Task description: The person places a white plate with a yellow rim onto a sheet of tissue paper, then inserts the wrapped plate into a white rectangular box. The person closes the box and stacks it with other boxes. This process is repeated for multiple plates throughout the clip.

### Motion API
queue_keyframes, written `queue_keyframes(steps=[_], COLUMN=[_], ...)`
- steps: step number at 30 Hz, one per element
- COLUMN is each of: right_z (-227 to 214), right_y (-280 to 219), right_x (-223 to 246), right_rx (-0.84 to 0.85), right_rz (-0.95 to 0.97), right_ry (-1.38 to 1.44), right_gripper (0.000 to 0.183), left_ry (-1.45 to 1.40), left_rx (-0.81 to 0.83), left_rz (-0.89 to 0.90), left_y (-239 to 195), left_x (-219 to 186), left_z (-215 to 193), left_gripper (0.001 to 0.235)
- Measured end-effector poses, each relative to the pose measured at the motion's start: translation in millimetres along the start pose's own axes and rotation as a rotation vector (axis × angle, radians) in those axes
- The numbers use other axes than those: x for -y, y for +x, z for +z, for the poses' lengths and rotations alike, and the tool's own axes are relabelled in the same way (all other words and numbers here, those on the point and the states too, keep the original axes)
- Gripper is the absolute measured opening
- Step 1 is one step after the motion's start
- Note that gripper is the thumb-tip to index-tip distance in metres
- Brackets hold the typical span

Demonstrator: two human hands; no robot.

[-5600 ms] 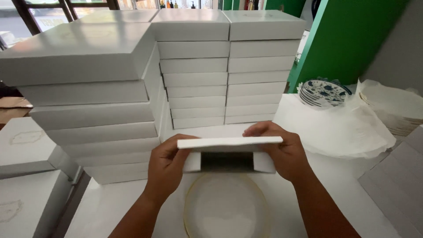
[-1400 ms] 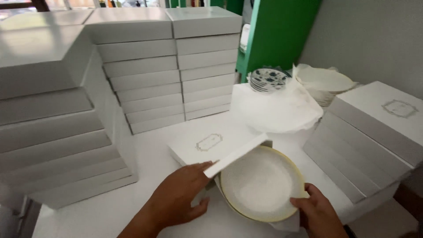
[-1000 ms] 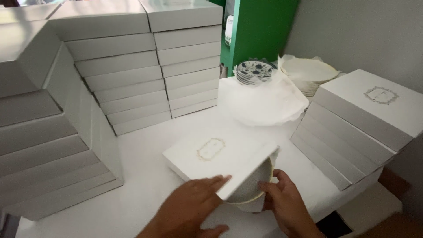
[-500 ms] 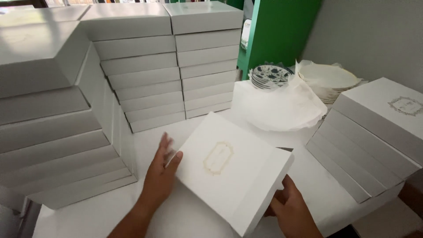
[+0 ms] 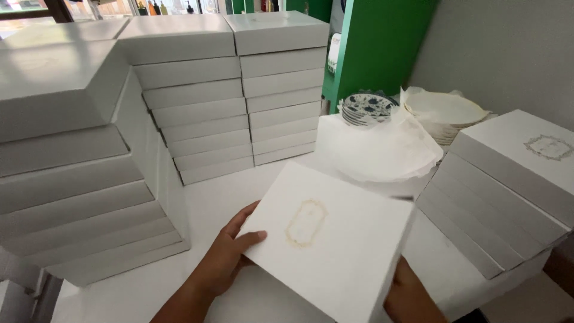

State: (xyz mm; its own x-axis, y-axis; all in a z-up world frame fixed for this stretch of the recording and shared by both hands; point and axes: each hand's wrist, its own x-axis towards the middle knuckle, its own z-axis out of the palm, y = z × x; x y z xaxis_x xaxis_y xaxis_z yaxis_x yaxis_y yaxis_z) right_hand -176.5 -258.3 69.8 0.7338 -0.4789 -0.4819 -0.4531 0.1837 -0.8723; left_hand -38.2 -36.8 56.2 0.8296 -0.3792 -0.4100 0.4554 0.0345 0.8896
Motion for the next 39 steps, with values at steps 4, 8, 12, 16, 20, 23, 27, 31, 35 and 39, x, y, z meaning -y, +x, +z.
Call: queue_keyframes(steps=[4,8,12,16,20,23,27,31,35,39], right_z=[-8,-21,-15,26,52,47,60,80,89,91], right_y=[-1,29,110,101,134,146,169,149,134,124], right_x=[9,1,-17,35,51,39,0,2,5,7], right_rx=[0.046,0.172,-0.066,0.068,0.657,0.686,0.321,0.162,-0.028,0.126], right_rz=[0.018,-0.464,-1.473,-1.338,-1.300,-1.547,-1.130,-0.714,-0.391,-0.530], right_ry=[0.013,-0.368,0.059,-0.282,0.268,-0.236,0.032,0.060,-0.153,0.023], right_gripper=[0.028,0.042,0.052,0.136,0.068,0.065,0.061,0.035,0.086,0.072], left_ry=[-0.212,-0.335,-0.493,-0.340,-0.238,-0.224,-0.183,-0.128,-0.098,0.377], left_rx=[0.019,0.030,0.151,0.124,0.116,0.049,-0.083,-0.211,-0.294,-0.336], left_rz=[0.014,0.056,0.131,0.033,-0.078,0.041,0.281,0.531,0.702,1.113], left_y=[13,9,14,42,38,41,50,59,67,66], left_x=[10,8,9,26,32,34,43,47,56,66], left_z=[-4,-7,-18,-46,-49,-53,-56,-57,-57,-61], left_gripper=[0.071,0.074,0.082,0.075,0.045,0.042,0.048,0.065,0.080,0.090])
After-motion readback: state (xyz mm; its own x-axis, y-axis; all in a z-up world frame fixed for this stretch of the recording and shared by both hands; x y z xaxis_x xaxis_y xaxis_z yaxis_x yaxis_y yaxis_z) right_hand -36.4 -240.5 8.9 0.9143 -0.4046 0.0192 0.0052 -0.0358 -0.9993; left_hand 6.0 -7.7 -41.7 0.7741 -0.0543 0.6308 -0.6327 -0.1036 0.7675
